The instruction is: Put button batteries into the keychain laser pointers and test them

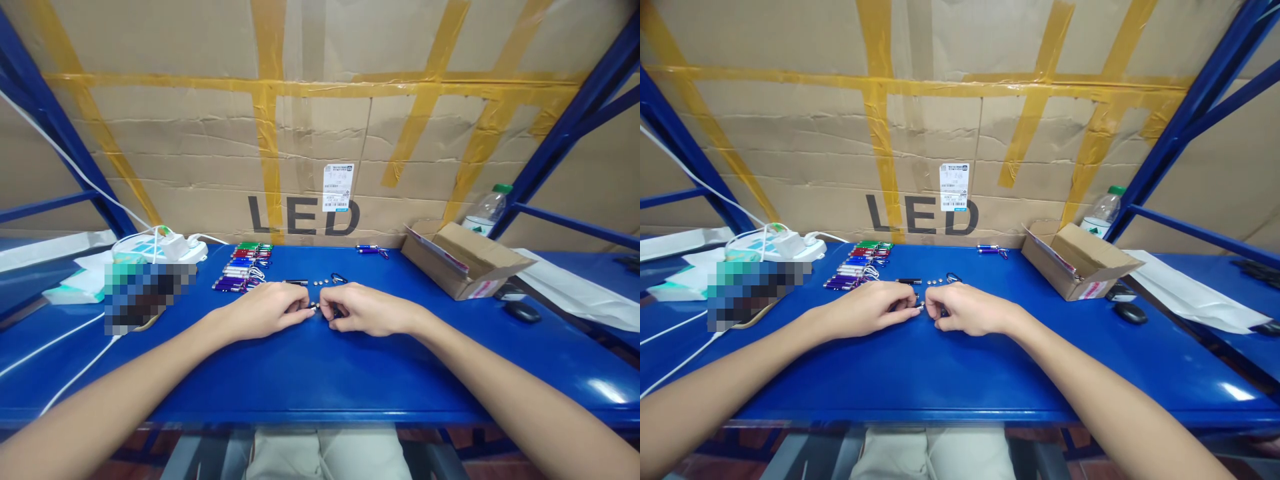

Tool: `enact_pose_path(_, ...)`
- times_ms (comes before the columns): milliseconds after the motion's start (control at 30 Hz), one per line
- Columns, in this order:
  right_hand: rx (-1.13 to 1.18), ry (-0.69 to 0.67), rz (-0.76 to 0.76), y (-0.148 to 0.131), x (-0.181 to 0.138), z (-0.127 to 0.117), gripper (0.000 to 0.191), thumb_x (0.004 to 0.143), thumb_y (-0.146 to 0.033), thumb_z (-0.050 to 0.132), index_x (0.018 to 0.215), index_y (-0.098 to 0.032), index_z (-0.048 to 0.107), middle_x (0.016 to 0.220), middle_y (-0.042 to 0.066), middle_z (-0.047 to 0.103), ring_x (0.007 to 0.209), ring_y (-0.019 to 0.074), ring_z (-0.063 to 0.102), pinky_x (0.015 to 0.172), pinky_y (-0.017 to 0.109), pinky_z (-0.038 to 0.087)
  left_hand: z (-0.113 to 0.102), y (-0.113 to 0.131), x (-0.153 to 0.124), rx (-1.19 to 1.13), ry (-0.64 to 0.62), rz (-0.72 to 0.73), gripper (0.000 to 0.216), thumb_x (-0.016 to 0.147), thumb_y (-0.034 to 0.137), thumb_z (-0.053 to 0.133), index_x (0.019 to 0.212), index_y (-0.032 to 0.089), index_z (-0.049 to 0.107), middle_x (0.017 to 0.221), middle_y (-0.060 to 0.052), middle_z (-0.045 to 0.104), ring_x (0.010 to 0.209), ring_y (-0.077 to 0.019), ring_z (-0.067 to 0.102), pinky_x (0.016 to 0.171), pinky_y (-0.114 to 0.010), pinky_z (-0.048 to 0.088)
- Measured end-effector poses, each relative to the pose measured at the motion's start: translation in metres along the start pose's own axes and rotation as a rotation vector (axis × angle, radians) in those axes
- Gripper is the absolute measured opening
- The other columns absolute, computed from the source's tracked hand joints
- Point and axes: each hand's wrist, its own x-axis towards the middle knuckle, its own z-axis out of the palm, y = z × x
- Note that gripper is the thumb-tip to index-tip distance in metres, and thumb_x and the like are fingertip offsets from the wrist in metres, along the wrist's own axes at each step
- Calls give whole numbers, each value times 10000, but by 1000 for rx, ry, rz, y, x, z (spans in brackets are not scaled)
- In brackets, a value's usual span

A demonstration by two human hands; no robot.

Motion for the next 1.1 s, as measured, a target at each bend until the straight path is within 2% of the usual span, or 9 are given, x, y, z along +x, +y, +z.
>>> enact_pose_path(200, 19, -14, 32, -1, -2, -5, 182, 891, -84, 707, 908, -204, 571, 750, -65, 559, 699, 125, 535, 664, 240, 360, 0, 1, 0, 11, -19, -21, 281, 1085, 407, 574, 903, 202, 636, 850, -17, 699, 728, -184, 627, 683, -288, 399)
enact_pose_path(400, 43, -74, 30, -2, -5, -12, 203, 896, -142, 773, 868, -200, 580, 749, -60, 580, 706, 124, 545, 643, 231, 369, -2, 0, 1, -42, -18, -46, 287, 1088, 425, 577, 923, 204, 654, 818, -6, 695, 723, -178, 633, 677, -277, 394)
enact_pose_path(600, 30, -8, 28, 6, -11, -20, 115, 916, -172, 732, 893, -200, 623, 755, -46, 638, 681, 130, 574, 633, 236, 381, -3, 2, 1, -91, 2, -37, 301, 1102, 441, 563, 997, 198, 706, 854, -14, 726, 740, -171, 650, 699, -270, 412)
enact_pose_path(800, -63, 58, 55, 9, -11, -21, 185, 846, -55, 658, 959, -195, 616, 876, -18, 677, 707, 134, 579, 650, 245, 380, 0, 1, 1, -289, 77, -51, 273, 1081, 437, 598, 1086, 196, 725, 825, -1, 736, 720, -150, 665, 710, -250, 476)
enact_pose_path(933, -86, 20, 67, 7, -11, -19, 205, 848, -72, 683, 999, -197, 623, 949, -1, 699, 786, 151, 604, 690, 252, 395, 4, 2, 1, -403, 126, -84, 274, 1045, 440, 652, 1144, 195, 723, 896, -20, 763, 769, -161, 689, 727, -261, 512)
enact_pose_path(1100, -158, 6, 102, 9, -10, -16, 228, 847, -96, 715, 1015, -202, 602, 995, 18, 699, 871, 179, 609, 734, 269, 402, 9, 8, 3, -542, 101, -126, 230, 1010, 382, 692, 1123, 184, 718, 883, -20, 770, 768, -156, 695, 722, -263, 531)
